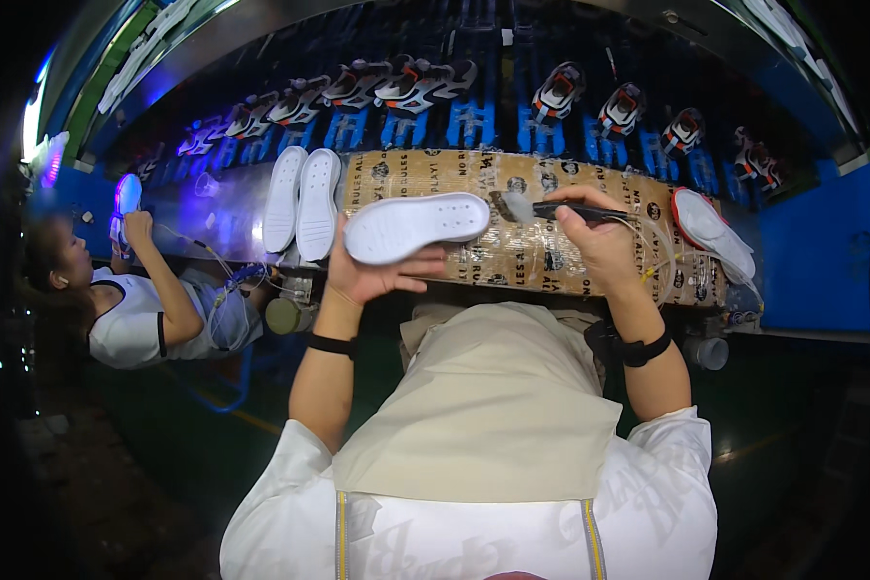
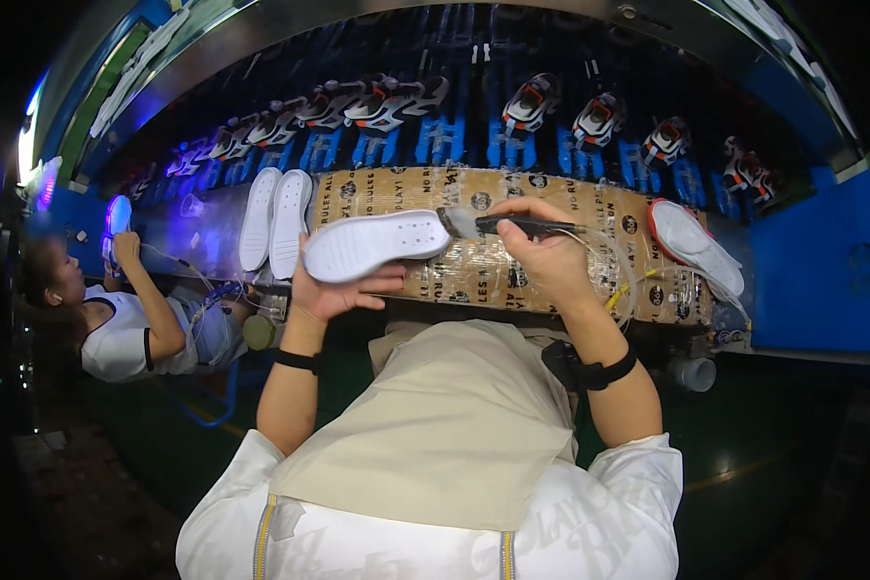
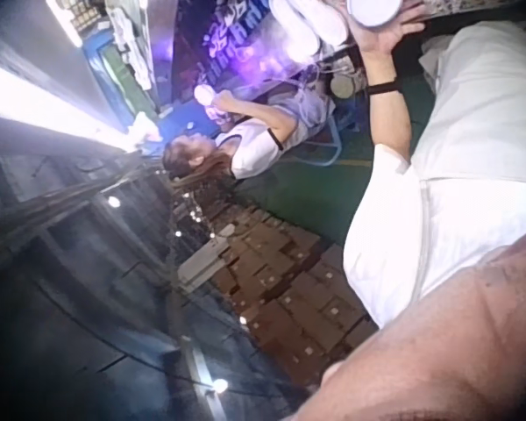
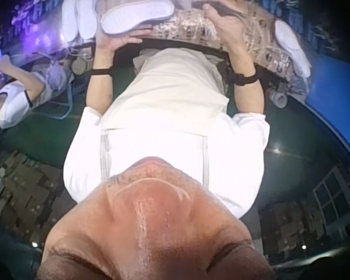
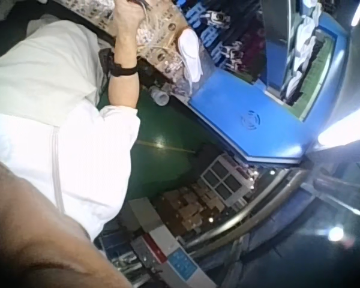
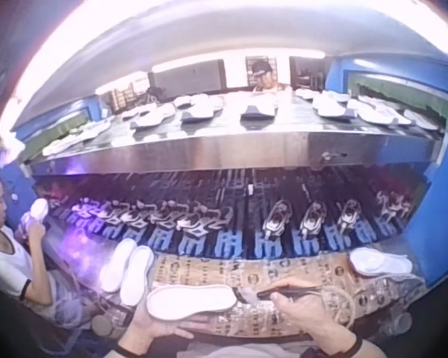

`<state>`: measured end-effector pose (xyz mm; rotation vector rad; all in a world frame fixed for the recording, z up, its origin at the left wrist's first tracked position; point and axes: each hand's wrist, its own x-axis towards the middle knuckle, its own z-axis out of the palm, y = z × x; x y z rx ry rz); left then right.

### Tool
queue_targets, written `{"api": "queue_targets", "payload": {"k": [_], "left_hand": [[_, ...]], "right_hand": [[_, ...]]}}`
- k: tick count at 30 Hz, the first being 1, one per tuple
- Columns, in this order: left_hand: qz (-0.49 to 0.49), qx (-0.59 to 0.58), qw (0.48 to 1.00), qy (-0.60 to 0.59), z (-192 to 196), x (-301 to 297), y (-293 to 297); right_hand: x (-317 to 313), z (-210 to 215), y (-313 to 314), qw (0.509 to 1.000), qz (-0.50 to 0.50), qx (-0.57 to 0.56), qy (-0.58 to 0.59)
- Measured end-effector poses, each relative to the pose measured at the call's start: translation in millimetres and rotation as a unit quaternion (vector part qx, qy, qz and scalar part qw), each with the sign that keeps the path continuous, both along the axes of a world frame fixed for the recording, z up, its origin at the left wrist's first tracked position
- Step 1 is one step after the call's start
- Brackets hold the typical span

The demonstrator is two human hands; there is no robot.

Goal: Applying adhesive to the edges of white shoe soles using a brush in a manufacturing setting.

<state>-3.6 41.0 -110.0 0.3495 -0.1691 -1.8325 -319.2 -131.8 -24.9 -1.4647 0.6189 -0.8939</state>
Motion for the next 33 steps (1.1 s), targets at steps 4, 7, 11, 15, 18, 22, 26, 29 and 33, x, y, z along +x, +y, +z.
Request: {"api": "queue_targets", "payload": {"k": [4, 7, 11, 15, 18, 22, 26, 29, 33], "left_hand": [[-0.048, -0.024, 0.993, 0.109, -28, -36, 5], [-0.051, 0.010, 0.992, 0.112, -36, -65, -9], [0.025, 0.039, 0.998, 0.038, -15, -102, -33], [0.040, -0.020, 0.998, -0.033, -2, -124, -49], [0.099, -0.043, 0.994, 0.018, -3, -125, -59], [0.170, -0.029, 0.981, -0.094, 10, -127, -67], [0.153, -0.055, 0.986, -0.046, 22, -126, -64], [0.104, -0.081, 0.991, 0.003, 24, -128, -61], [0.143, 0.016, 0.988, 0.053, 34, -128, -60]], "right_hand": [[15, -17, 8, 0.998, 0.010, 0.052, 0.033], [22, -22, 10, 0.995, -0.006, 0.064, 0.073], [29, -15, 5, 0.978, -0.086, 0.037, 0.186], [40, -16, 11, 0.977, -0.144, -0.080, 0.135], [41, -6, 33, 0.949, -0.086, -0.277, 0.122], [24, 29, 42, 0.883, 0.160, -0.364, 0.249], [19, 46, 30, 0.962, 0.137, -0.186, 0.144], [35, 29, 16, 0.940, -0.076, -0.323, 0.083], [39, 19, 27, 0.877, 0.052, -0.470, 0.084]]}}
